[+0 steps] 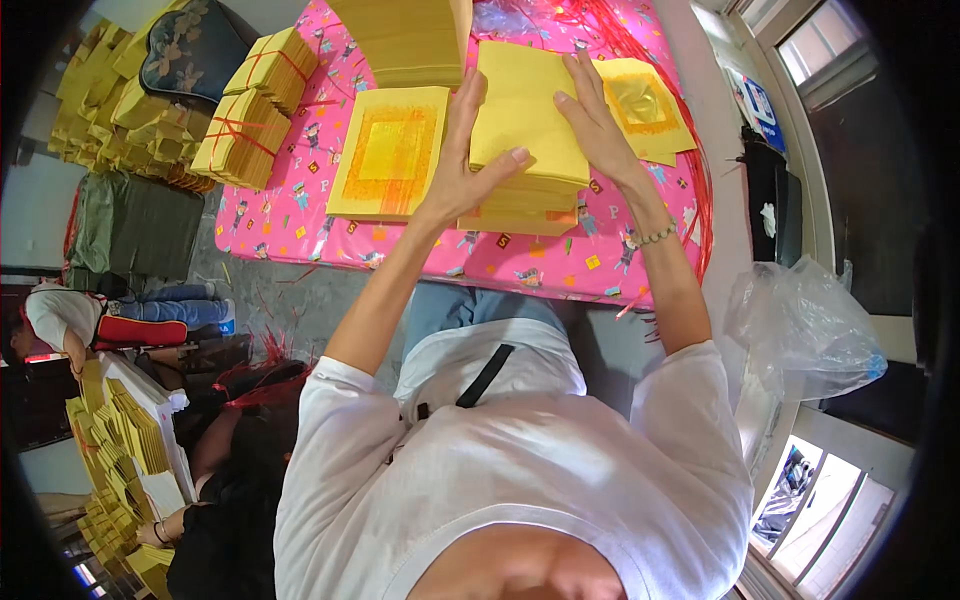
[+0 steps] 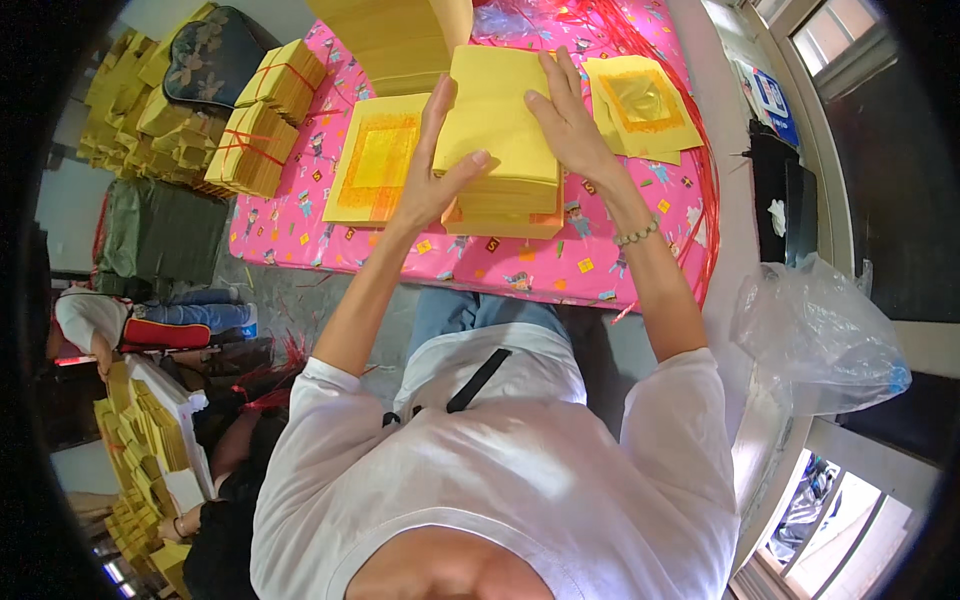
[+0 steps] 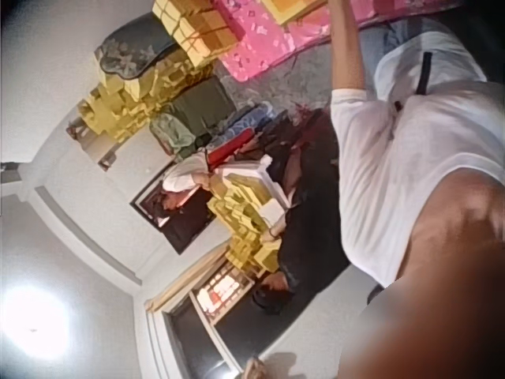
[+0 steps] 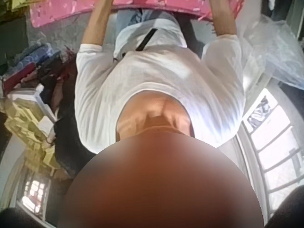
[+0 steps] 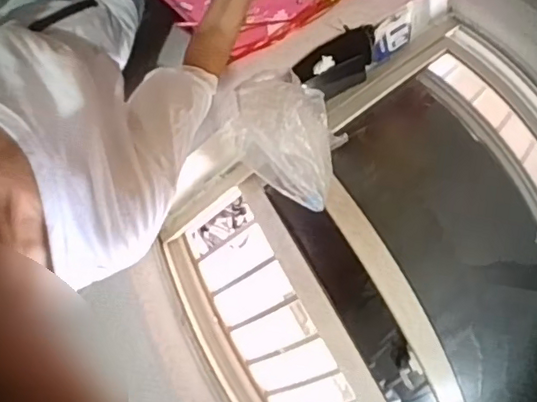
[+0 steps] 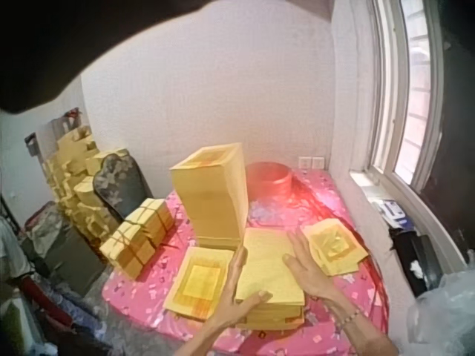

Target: Counting yellow paper sheets into stacks and tying them with red string.

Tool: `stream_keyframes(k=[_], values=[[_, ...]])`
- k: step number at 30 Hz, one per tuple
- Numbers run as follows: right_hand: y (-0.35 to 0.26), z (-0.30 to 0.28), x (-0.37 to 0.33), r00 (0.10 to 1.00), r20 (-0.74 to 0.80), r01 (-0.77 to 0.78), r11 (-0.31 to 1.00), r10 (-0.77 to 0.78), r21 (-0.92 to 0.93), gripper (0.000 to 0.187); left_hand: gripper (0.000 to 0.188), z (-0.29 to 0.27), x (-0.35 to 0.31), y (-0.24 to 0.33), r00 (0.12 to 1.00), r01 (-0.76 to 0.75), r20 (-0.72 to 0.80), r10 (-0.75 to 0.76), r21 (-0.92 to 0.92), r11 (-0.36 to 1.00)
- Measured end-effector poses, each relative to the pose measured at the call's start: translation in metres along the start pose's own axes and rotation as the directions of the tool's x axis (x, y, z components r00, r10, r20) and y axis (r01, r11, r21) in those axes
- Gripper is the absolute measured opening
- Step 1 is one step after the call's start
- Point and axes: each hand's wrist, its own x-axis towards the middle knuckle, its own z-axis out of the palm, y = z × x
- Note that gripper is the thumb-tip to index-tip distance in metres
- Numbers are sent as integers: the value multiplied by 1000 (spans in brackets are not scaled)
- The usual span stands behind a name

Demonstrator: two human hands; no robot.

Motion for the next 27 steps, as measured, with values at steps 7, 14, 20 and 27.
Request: stream_keyframes(k=[7,14,20,27], values=[[-14,-6,11,999,-43,1,999,1,36,66,75,-18,15,2,984,148,18,-176,-625,766],[-10,2,-7,978,-100,-138,927,183,349,79,66,-5,5,-32,847,335,-31,-530,-744,579],[23,29,-22,960,-80,-166,779,267,605,86,67,1,6,-18,737,370,13,-676,-844,388],[29,47,-37,902,114,-352,556,416,753,74,73,6,7,-17,743,462,82,-665,-781,421]])
